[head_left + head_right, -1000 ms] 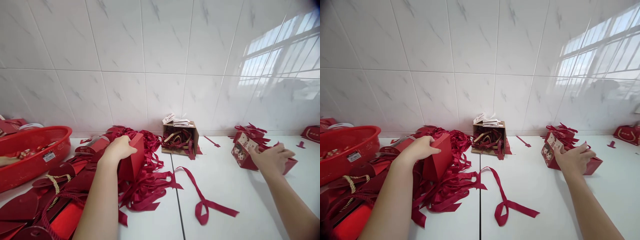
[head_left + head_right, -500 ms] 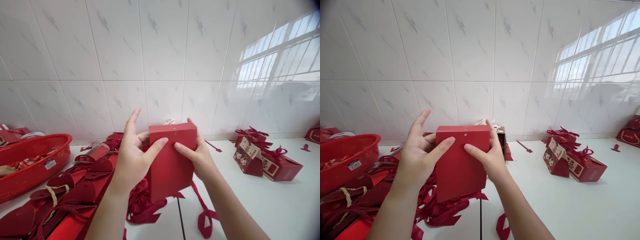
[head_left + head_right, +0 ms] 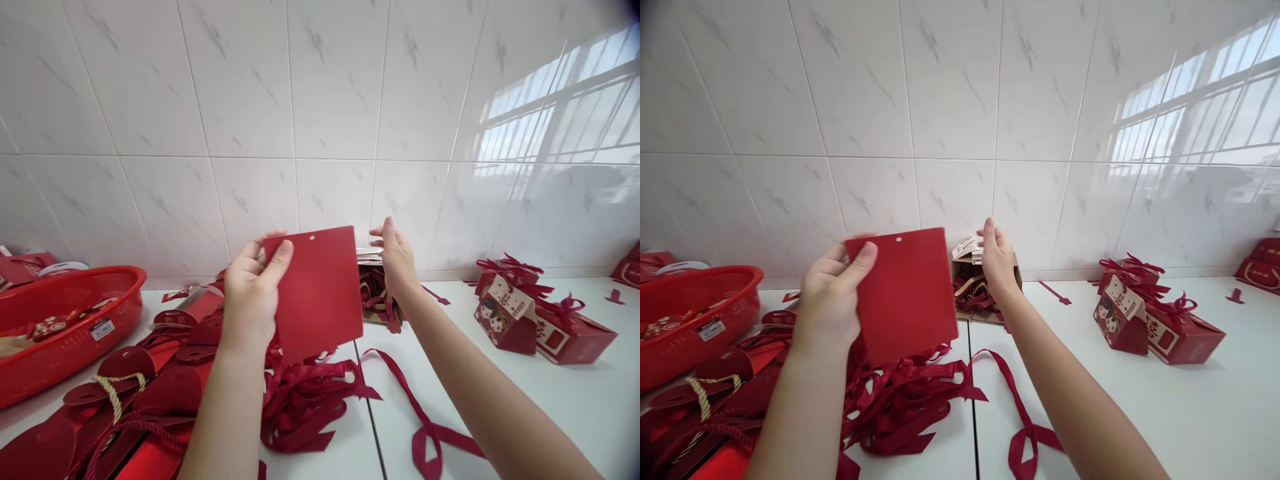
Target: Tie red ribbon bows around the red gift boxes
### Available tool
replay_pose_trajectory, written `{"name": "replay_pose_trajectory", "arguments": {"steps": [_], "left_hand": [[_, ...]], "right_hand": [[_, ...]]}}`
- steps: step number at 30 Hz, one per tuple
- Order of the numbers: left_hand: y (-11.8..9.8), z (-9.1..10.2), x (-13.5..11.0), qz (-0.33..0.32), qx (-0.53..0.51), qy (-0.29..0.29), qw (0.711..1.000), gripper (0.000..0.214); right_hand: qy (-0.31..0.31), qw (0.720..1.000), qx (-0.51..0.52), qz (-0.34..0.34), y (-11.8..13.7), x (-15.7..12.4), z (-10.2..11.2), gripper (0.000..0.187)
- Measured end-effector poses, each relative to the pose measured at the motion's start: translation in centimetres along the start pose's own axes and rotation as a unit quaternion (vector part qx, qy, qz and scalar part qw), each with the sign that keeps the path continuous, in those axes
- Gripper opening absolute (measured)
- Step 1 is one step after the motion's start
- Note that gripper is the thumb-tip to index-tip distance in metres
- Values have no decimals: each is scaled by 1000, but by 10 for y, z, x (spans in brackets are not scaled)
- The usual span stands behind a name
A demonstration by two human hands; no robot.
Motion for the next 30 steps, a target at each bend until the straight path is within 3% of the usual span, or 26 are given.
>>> {"name": "replay_pose_trajectory", "arguments": {"steps": [2, 3, 5, 7, 9, 14, 18, 24, 27, 28, 30], "left_hand": [[-16, 23, 7, -39, 40, -53, 997, 25], [-26, 35, 9, -63, 66, -81, 993, 22], [-45, 57, 11, -124, 124, -133, 976, 16], [-58, 72, 10, -175, 167, -165, 956, 12], [-62, 79, 9, -191, 176, -175, 950, 11], [-56, 77, 7, -134, 153, -176, 963, 13], [-57, 75, 6, -119, 151, -182, 964, 13], [-37, 68, 14, -57, 172, -83, 980, 38], [-19, 54, 13, 14, 140, -18, 990, 39], [-14, 48, 12, 40, 128, 2, 991, 38], [-6, 34, 6, 87, 105, 50, 989, 36]], "right_hand": [[-47, 979, -186, 66, -6, 23, -12, 34], [-49, 950, -294, 91, -13, 31, -25, 33], [-9, 871, -470, 142, -31, 40, -59, 53], [29, 804, -570, 170, -51, 44, -89, 66], [32, 779, -605, 160, -64, 51, -106, 63], [2, 807, -579, 119, -68, 73, -118, 42], [0, 856, -496, 147, -51, 81, -117, 15], [-17, 939, -312, 146, -3, 75, -86, 36], [43, 987, -101, 114, 15, 47, -52, 47], [82, 992, 9, 93, 18, 34, -40, 63], [123, 983, 128, 54, 20, 6, -18, 85]]}}
Point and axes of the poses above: each hand's wrist, its own x-axis towards the middle knuckle, its own z-axis out of the back of the hand, y = z × x, the point moved 8 cm from there along x, towards the middle knuckle, and after that the axes turned 12 degrees about -z, right-handed, at the moved point
